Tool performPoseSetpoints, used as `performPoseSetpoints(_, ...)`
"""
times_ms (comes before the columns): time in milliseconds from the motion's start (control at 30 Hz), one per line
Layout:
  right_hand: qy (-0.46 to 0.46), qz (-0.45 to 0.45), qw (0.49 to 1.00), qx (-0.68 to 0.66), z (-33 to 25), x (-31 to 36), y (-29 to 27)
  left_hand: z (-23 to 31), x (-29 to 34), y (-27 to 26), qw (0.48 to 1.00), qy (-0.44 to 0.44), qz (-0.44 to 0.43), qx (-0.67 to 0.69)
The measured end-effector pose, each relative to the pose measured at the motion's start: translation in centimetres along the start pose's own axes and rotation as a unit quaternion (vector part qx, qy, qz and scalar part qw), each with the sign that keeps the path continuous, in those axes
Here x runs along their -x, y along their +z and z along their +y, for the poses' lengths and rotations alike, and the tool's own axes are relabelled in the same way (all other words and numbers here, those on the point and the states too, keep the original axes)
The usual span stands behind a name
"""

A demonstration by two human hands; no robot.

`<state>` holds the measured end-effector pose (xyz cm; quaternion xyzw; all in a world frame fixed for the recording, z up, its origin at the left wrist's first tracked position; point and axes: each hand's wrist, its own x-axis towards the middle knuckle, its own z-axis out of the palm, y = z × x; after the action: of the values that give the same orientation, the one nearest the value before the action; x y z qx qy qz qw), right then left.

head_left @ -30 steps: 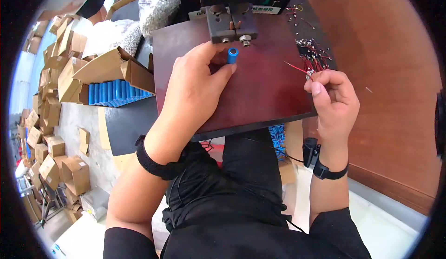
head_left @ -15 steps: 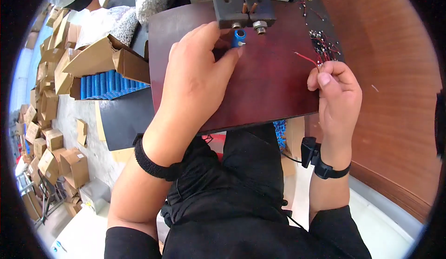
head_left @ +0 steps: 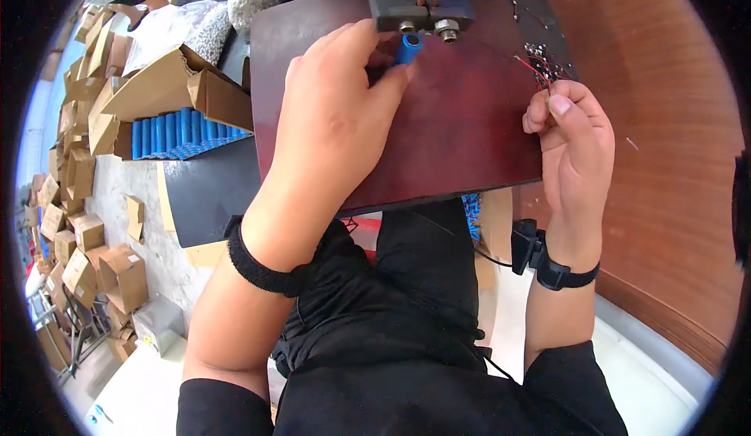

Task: The person picks up a battery and a wire, positions them under a spot welder, and welds the wire to the battery terminal. This process is repeated for several batteries, which are then set aside.

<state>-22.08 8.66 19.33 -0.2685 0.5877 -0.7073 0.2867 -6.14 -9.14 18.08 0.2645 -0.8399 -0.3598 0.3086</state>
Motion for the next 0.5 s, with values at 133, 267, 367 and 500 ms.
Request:
performPoseSetpoints(133,-0.006,-0.012,1.0,0.009,0.11,-0.01,-0.29,0.03,-0.04,0.13,1.0,-0.001,0.008,0.018)
performPoseSetpoints(267,-0.001,-0.022,0.999,0.026,0.06,0.03,-0.39,0.27,-0.05,0.19,1.0,-0.005,0.01,0.026)
performPoseSetpoints(367,0.004,-0.016,0.999,0.032,0.16,-0.2,-0.3,-0.18,-0.08,0.27,1.0,0.0,0.014,0.022)
performPoseSetpoints(500,0.017,-0.004,0.997,0.073,-0.1,-0.01,-0.15,-0.28,0.04,0.17,1.0,-0.013,0.002,-0.026)
